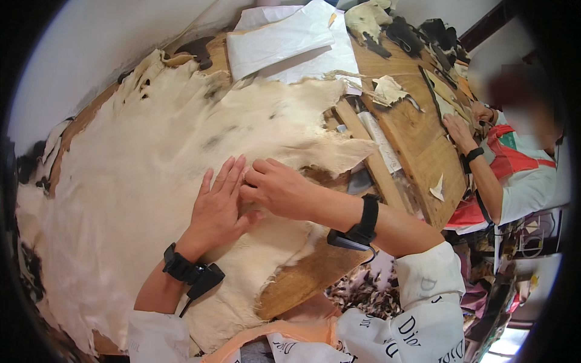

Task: Trimming the edges of animal fur skins and sorting them on a workbench.

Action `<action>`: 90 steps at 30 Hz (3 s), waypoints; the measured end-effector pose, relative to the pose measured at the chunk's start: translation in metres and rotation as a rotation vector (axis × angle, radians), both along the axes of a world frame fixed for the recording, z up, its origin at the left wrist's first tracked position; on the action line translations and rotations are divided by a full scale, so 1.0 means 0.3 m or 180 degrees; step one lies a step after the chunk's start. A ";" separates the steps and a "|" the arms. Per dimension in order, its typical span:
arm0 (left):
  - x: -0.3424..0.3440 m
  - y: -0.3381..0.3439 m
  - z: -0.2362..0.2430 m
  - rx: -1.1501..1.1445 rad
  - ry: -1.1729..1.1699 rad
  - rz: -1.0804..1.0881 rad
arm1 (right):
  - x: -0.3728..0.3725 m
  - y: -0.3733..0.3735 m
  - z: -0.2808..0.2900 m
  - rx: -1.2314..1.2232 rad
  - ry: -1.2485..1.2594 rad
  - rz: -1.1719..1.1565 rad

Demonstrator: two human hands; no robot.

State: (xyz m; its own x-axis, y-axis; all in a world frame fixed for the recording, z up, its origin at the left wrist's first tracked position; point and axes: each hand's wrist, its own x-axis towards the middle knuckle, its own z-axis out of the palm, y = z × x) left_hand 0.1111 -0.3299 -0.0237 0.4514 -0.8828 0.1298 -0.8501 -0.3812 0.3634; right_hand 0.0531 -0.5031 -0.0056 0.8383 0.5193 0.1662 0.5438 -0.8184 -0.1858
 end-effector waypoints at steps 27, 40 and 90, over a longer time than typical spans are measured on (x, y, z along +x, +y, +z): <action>-0.012 -0.002 0.005 -0.0017 -0.0005 -0.0134 | -0.050 -0.264 -0.077 -0.0373 0.0837 -0.1523; -0.024 0.018 0.007 -0.0026 -0.0117 -0.0430 | -0.007 -0.311 -0.085 -0.0346 0.0468 -0.1261; -0.138 0.321 0.012 0.0539 -0.0160 0.0169 | -0.185 0.046 -0.016 -0.0311 0.0524 -0.1002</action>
State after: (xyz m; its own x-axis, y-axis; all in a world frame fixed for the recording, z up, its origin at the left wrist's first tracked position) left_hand 0.0698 -0.2337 -0.0202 0.4947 -0.8690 0.0049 -0.8425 -0.4782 0.2478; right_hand -0.0023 -0.4892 -0.0104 0.9709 0.2383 -0.0219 0.2317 -0.9591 -0.1626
